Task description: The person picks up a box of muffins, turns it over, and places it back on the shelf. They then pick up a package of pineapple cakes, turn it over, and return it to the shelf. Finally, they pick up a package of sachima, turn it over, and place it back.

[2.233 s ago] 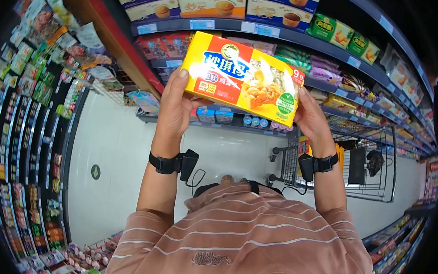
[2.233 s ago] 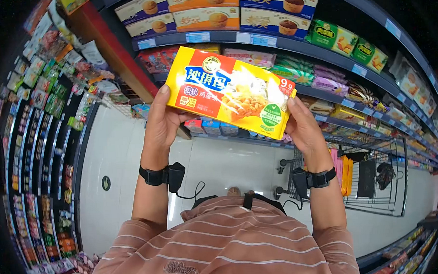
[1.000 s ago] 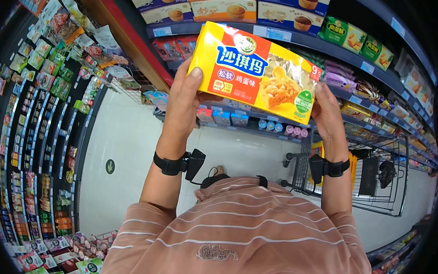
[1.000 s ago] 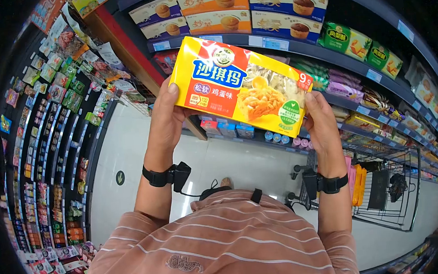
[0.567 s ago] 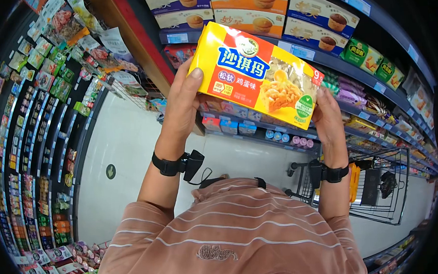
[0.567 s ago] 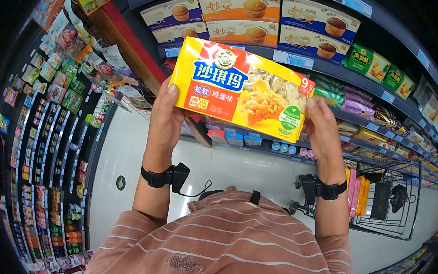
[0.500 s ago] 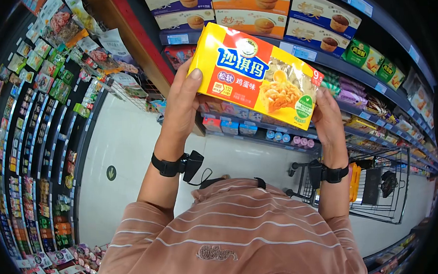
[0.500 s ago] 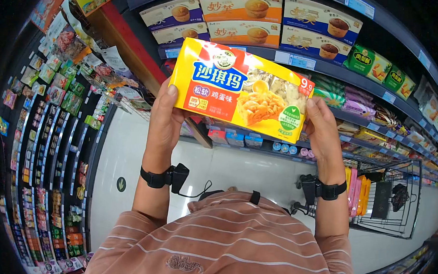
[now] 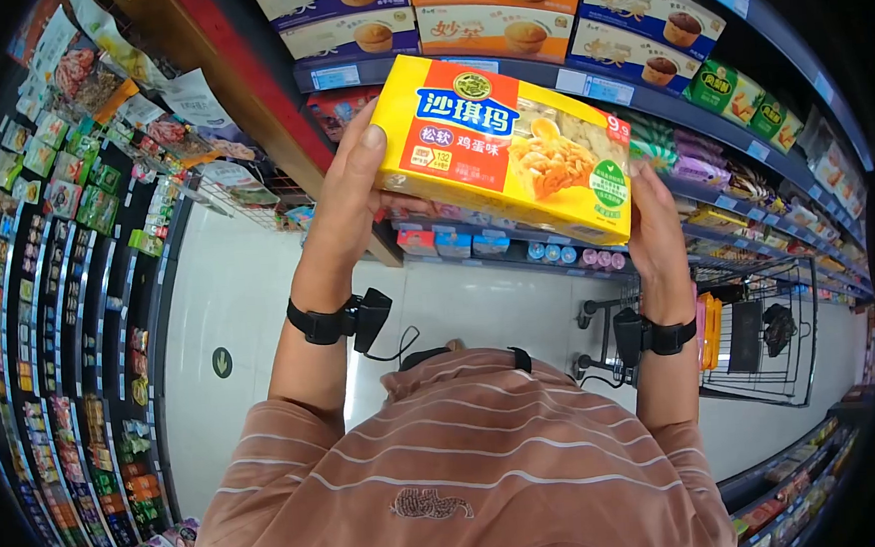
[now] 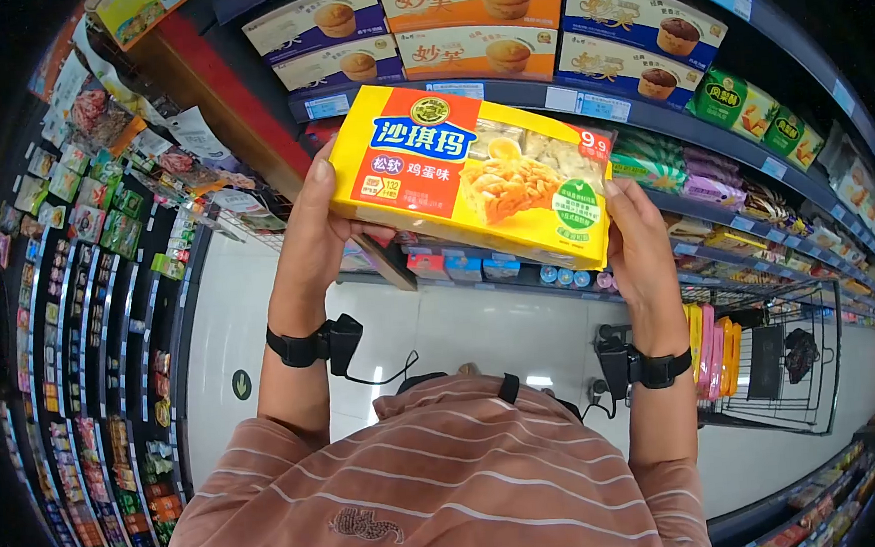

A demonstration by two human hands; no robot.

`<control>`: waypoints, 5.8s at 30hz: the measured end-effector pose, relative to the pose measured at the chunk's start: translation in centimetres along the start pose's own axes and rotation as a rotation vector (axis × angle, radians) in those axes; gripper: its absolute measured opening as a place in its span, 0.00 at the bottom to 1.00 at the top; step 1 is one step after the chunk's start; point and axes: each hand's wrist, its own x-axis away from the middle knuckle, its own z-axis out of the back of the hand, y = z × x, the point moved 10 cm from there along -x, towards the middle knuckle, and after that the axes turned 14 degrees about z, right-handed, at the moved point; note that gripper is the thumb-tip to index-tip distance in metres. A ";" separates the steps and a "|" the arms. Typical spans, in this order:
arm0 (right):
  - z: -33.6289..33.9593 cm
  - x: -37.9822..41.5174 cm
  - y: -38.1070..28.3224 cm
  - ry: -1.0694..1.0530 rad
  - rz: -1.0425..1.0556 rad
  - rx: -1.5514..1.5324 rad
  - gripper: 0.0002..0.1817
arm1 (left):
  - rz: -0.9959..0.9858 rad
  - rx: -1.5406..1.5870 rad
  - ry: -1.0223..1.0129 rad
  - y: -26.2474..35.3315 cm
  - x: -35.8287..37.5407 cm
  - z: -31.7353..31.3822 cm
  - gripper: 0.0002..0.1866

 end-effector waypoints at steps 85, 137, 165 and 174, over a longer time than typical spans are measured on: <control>-23.8 -30.3 -20.3 -0.312 0.663 0.520 0.15 | -0.838 -0.977 0.755 27.2 -13.7 9.2 0.36; -5.1 -0.1 7.4 -0.675 0.110 0.765 0.19 | 0.410 -0.997 -0.425 -24.0 -4.0 4.2 0.34; 51.5 25.6 12.3 0.546 -0.471 0.395 0.13 | 0.210 -1.135 -0.727 -29.0 -2.8 -32.3 0.34; 58.5 27.8 16.3 0.584 -0.614 0.490 0.11 | 0.303 -1.175 -0.683 -30.2 -2.2 -34.4 0.35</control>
